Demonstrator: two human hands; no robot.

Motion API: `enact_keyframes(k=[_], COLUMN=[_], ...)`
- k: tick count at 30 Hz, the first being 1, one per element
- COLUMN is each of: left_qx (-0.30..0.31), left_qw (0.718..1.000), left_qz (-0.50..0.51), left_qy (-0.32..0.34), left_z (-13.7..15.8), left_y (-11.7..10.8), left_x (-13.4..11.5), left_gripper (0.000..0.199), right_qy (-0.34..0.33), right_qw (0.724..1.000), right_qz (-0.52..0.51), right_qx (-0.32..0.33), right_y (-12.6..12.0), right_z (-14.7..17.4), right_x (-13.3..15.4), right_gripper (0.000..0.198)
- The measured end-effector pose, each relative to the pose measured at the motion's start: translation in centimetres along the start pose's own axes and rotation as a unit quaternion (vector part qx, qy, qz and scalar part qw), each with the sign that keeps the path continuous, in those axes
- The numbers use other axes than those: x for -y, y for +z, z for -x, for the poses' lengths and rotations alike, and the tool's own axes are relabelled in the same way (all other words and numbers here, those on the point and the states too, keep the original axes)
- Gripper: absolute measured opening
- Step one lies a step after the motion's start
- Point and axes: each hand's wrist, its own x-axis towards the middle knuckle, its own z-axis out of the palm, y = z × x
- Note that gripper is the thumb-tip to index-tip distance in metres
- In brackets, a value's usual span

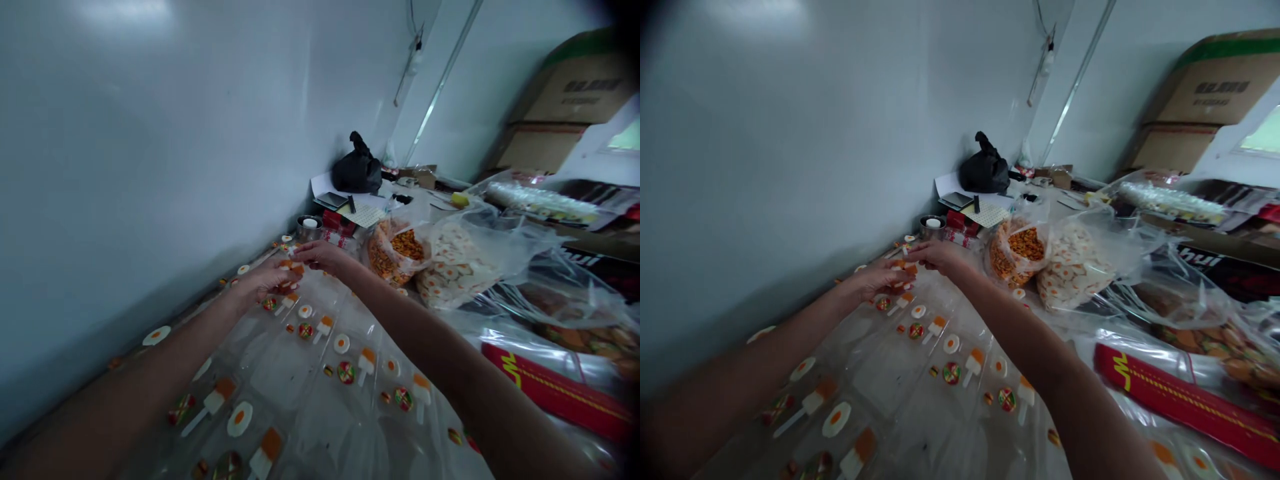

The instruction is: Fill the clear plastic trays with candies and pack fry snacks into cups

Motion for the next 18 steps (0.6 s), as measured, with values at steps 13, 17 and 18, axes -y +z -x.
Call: enact_keyframes(k=[13,17,18], left_qx=[-0.02,-0.027,-0.03], left_qw=[0.987,0.987,0.987], left_qz=[0.158,0.157,0.157], left_qy=[-0.009,-0.005,-0.003], left_z=[-1.5,-1.6,-1.6], left_y=[-1.8,-1.0,-0.8], left_x=[0.1,0.3,0.4], left_gripper=[0.021,0.022,0.022], right_qy=[-0.105,-0.118,-0.117], right_qw=[0.863,0.84,0.834], right_qz=[0.43,0.5,0.514], right_qx=[-0.245,-0.177,-0.163], right_y=[-6.2,-4.3,-4.0], right_z=[0.3,0.4,0.4], right_x=[-6.1,-7.5,-7.6], right_gripper=[0.012,0.018,0.02])
